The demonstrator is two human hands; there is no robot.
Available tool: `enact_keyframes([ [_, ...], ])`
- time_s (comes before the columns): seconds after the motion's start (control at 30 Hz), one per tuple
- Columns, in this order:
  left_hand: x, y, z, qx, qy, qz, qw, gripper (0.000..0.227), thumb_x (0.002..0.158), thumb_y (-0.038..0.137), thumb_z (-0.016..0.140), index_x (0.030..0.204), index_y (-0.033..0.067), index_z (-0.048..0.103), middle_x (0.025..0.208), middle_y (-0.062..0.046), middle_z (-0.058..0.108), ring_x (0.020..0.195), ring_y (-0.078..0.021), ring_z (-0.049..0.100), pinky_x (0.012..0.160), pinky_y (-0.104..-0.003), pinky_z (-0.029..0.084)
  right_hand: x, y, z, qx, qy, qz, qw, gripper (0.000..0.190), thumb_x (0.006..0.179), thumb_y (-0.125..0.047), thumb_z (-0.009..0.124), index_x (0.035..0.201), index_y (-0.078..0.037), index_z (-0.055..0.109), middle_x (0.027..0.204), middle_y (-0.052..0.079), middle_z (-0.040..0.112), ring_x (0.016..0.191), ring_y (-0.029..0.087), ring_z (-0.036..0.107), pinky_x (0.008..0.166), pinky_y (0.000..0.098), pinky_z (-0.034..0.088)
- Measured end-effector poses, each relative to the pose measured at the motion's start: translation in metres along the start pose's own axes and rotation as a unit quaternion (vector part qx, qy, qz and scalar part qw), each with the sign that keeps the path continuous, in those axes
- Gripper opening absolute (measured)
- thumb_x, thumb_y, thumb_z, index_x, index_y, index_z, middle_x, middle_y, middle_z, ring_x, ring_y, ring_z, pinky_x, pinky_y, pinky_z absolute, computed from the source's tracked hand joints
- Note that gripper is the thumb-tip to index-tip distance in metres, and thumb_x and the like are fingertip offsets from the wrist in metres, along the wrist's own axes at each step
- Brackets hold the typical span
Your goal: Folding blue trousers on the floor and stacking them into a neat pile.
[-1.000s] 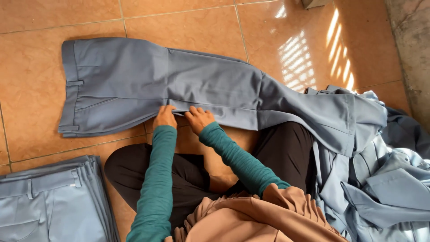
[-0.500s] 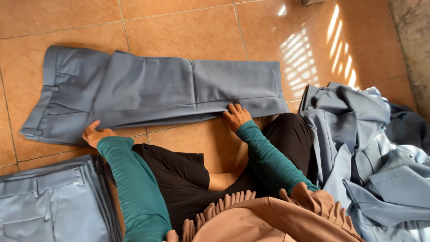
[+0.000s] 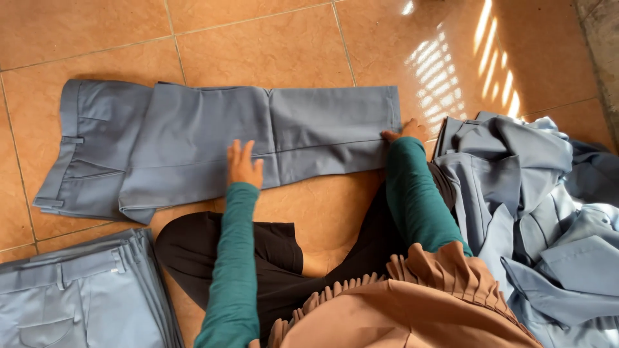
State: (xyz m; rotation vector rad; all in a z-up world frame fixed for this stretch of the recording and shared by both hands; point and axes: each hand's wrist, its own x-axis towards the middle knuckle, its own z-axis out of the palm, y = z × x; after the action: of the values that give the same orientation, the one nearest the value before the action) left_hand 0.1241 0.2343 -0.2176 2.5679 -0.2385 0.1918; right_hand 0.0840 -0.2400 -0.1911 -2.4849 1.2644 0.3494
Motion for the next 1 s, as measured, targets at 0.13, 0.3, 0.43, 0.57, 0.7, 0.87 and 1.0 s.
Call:
enact_keyframes([
  [0.13, -0.006, 0.04, 0.031, 0.053, -0.154, -0.093, 0.982, 0.073, 0.095, 0.052, 0.062, 0.159, 0.0364, 0.029, 0.167, -0.007, 0.029, 0.155, -0.0367, 0.019, 0.122, -0.06, 0.024, 0.045, 0.018, 0.062, 0.111, -0.048, 0.015, 0.993, 0.088, 0.062, -0.041, 0.098, 0.125, -0.009, 0.046, 0.126, 0.021, 0.064, 0.12, 0.041, 0.062, 0.103, 0.0562, 0.049],
  [0.3, -0.017, 0.042, 0.041, 0.158, -0.167, -0.079, 0.97, 0.077, 0.101, 0.068, 0.031, 0.166, 0.0336, 0.005, 0.174, -0.006, -0.005, 0.158, -0.0349, -0.008, 0.124, -0.058, -0.004, 0.018, -0.008, 0.062, 0.17, 0.038, -0.146, 0.974, 0.032, 0.07, -0.031, 0.077, 0.101, -0.036, 0.072, 0.092, 0.0, 0.072, 0.095, 0.025, 0.071, 0.084, 0.0406, 0.058],
  [0.43, -0.02, 0.045, 0.037, 0.152, -0.164, -0.066, 0.972, 0.084, 0.098, 0.072, 0.034, 0.166, 0.0319, 0.005, 0.173, -0.008, -0.004, 0.158, -0.0367, -0.006, 0.124, -0.059, -0.004, -0.094, -0.056, 0.056, 0.175, 0.255, -0.508, 0.804, 0.037, 0.062, -0.016, 0.07, 0.096, -0.032, 0.067, 0.091, -0.004, 0.063, 0.085, 0.019, 0.066, 0.073, 0.0327, 0.054],
  [0.57, -0.023, 0.032, 0.062, 0.226, -0.134, -0.06, 0.963, 0.083, 0.098, 0.065, 0.036, 0.166, 0.0312, 0.002, 0.174, -0.009, -0.003, 0.158, -0.0362, -0.003, 0.125, -0.057, -0.002, -0.212, -0.08, 0.062, 0.116, 0.068, -0.618, 0.774, 0.019, 0.087, -0.02, 0.061, 0.104, -0.029, 0.06, 0.128, 0.003, 0.048, 0.083, 0.035, 0.069, 0.072, 0.0451, 0.06],
  [0.7, -0.028, 0.033, 0.066, 0.26, -0.053, -0.038, 0.963, 0.083, 0.095, 0.075, 0.015, 0.165, 0.0308, 0.014, 0.173, -0.01, 0.013, 0.158, -0.037, 0.011, 0.124, -0.056, 0.009, -0.246, -0.087, 0.089, 0.062, 0.032, -0.69, 0.72, 0.014, 0.1, -0.028, 0.057, 0.112, -0.035, 0.058, 0.117, -0.001, 0.057, 0.087, 0.024, 0.069, 0.073, 0.0357, 0.061],
  [0.87, -0.025, 0.039, 0.041, 0.226, -0.119, -0.043, 0.966, 0.08, 0.099, 0.069, 0.027, 0.166, 0.0308, 0.005, 0.173, -0.01, 0.001, 0.158, -0.0377, 0.001, 0.125, -0.058, 0.002, -0.108, -0.089, -0.05, 0.204, 0.115, -0.641, 0.731, 0.005, 0.09, -0.022, 0.063, 0.092, -0.018, 0.066, 0.079, 0.007, 0.057, 0.06, 0.03, 0.058, 0.058, 0.0386, 0.053],
  [1.0, -0.024, 0.049, 0.032, 0.156, -0.118, -0.024, 0.98, 0.082, 0.1, 0.072, 0.029, 0.166, 0.0294, 0.006, 0.172, -0.013, -0.003, 0.157, -0.0418, -0.003, 0.124, -0.06, 0.004, 0.015, -0.009, -0.06, 0.347, 0.021, -0.102, 0.932, 0.037, 0.083, -0.042, 0.081, 0.117, -0.047, 0.065, 0.093, -0.011, 0.074, 0.09, 0.011, 0.072, 0.082, 0.0286, 0.057],
])
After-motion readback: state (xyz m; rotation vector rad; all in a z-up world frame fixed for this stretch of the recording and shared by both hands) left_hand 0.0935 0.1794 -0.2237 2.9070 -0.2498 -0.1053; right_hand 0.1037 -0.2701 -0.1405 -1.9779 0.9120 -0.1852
